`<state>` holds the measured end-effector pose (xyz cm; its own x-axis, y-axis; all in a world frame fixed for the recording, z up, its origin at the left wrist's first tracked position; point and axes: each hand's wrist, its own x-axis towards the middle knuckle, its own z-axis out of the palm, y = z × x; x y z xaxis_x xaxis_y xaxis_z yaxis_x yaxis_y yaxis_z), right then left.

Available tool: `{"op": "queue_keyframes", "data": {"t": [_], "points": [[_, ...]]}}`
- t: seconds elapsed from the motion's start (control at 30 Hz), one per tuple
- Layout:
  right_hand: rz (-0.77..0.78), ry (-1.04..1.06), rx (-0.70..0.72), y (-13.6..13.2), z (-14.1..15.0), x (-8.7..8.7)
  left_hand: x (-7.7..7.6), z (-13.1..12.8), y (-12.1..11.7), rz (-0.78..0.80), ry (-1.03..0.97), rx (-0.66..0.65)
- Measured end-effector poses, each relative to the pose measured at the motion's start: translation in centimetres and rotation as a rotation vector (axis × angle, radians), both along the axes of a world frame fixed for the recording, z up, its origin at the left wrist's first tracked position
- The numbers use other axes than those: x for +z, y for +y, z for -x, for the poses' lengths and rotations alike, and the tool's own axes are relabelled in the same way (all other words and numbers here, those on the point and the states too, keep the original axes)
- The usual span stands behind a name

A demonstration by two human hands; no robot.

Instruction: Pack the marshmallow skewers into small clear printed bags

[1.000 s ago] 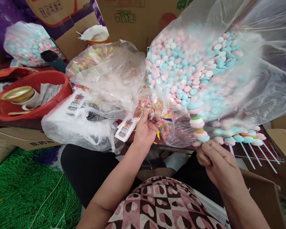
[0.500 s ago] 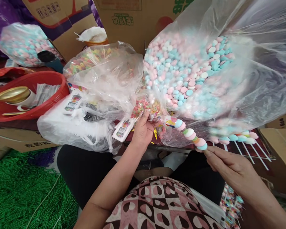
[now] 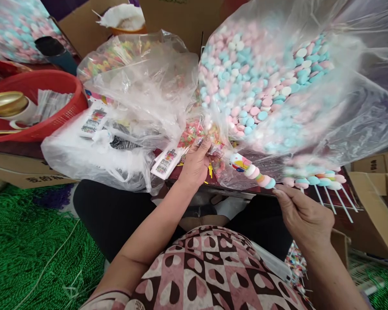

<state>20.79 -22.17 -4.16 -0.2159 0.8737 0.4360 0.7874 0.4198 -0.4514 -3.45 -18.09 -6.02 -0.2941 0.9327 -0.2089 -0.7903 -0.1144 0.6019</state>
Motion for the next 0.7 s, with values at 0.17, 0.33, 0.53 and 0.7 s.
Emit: {"op": "queue_keyframes", "data": {"t": [0.17,0.33,0.53,0.7], "points": [[0.029,0.019,0.089,-0.03,0.38,0.0,0.08,-0.05,0.01,0.017,0.045,-0.002],[-0.011,0.027,-0.007,-0.2,0.29,-0.44,0.03,0.06,0.11,0.038,0.085,0.007],[0.118,0.095,0.042,-0.11,-0.02,-0.99,0.15,-0.29,-0.04,-0.019,0.11,-0.007],[0.523,0.302,0.11,0.32,-0.18,-0.81,0.22,-0.44,-0.09,-0.037,0.106,0.03]]}}
